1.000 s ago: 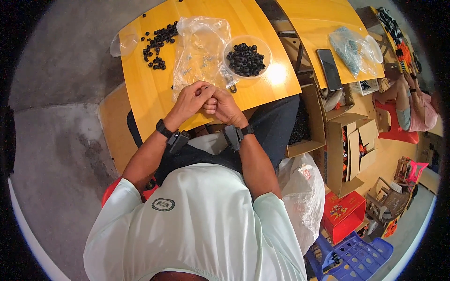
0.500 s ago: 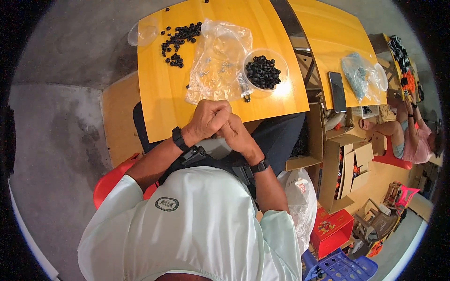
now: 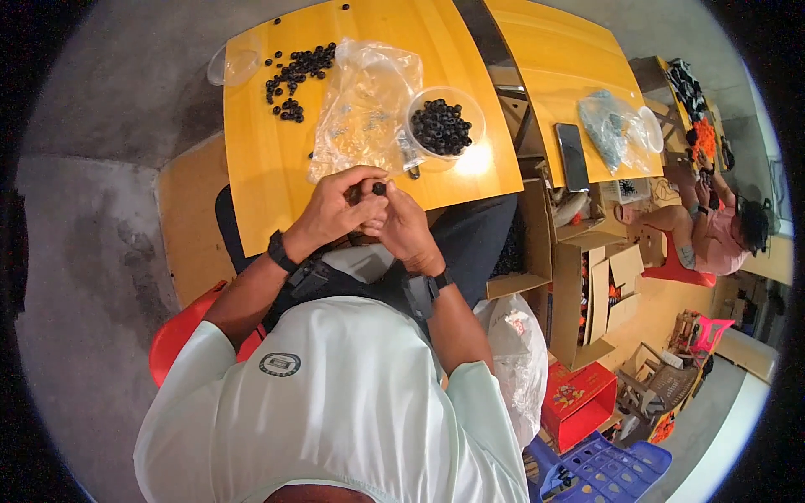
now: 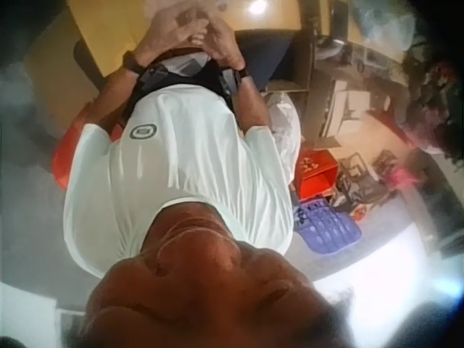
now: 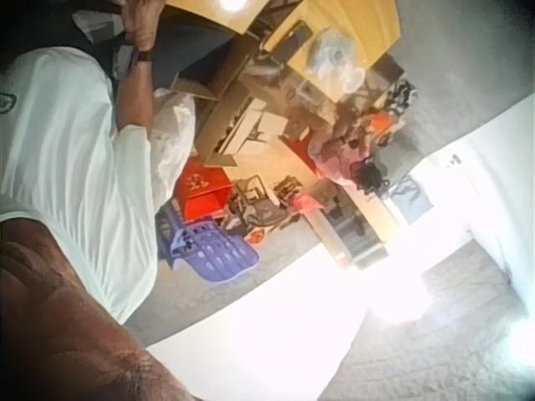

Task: The person sorts small parts by hand, taking them from a pile and placing them into a plastic bag and a plastic bowl.

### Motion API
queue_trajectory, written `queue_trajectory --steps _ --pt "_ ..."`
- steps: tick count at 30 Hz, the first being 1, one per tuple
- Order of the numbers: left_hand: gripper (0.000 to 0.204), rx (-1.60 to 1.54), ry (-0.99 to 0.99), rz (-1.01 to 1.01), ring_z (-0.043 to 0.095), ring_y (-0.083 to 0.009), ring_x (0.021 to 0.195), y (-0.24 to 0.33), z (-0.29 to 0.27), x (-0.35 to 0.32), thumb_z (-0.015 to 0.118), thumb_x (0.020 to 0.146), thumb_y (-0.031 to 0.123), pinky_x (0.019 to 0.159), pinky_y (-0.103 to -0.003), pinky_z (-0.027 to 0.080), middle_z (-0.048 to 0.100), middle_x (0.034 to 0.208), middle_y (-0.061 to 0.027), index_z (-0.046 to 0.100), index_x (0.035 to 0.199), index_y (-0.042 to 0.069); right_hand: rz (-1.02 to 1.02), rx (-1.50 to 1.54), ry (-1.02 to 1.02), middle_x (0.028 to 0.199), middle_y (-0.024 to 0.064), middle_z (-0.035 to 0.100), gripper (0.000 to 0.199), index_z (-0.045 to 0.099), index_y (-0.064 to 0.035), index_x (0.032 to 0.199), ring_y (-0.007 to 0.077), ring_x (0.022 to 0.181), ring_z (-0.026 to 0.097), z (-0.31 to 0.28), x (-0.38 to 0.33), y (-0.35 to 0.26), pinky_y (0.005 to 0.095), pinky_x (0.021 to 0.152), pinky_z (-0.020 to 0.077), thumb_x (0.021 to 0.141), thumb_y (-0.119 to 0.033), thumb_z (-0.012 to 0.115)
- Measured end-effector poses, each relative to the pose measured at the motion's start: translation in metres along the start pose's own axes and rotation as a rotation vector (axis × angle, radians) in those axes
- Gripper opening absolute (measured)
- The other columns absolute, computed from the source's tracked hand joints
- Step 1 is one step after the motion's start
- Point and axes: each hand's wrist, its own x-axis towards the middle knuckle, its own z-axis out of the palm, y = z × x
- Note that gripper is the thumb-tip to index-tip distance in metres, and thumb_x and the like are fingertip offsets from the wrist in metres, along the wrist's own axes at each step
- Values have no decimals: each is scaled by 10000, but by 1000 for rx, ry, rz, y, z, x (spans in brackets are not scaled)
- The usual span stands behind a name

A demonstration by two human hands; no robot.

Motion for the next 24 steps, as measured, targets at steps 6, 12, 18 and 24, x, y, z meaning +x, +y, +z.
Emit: queue_trajectory --steps 6,12,18,24 --pt "317 378 -14 57 634 -198 690 14 -6 -2 752 784 206 609 -308 501 651 826 -103 703 1019 -1 27 95 -50 843 -60 567 336 549 -91 1127 41 677 450 -14 -4 13 203 569 354 1039 -398 443" --pt "274 363 86 133 597 -147 674 -15 -6 0 737 828 169 603 -279 487 648 844 -77 703 1038 -4 38 80 80 830 -71 567 308 585 -106 1129 29 666 452 -15 12 19 193 544 340 1046 -366 442" --pt "289 288 49 0 605 -168 672 -30 -20 16 722 856 204 616 -295 491 675 863 -105 692 1037 -20 12 156 178 772 -72 476 271 559 -117 1126 52 662 431 -29 38 21 198 544 320 1051 -342 430" --pt "255 385 222 124 536 -126 577 -17 -16 -24 719 837 107 544 -271 444 627 882 -73 678 1067 6 72 47 189 745 -75 397 276 537 -117 1119 56 640 348 -28 27 25 199 544 295 1057 -343 391"
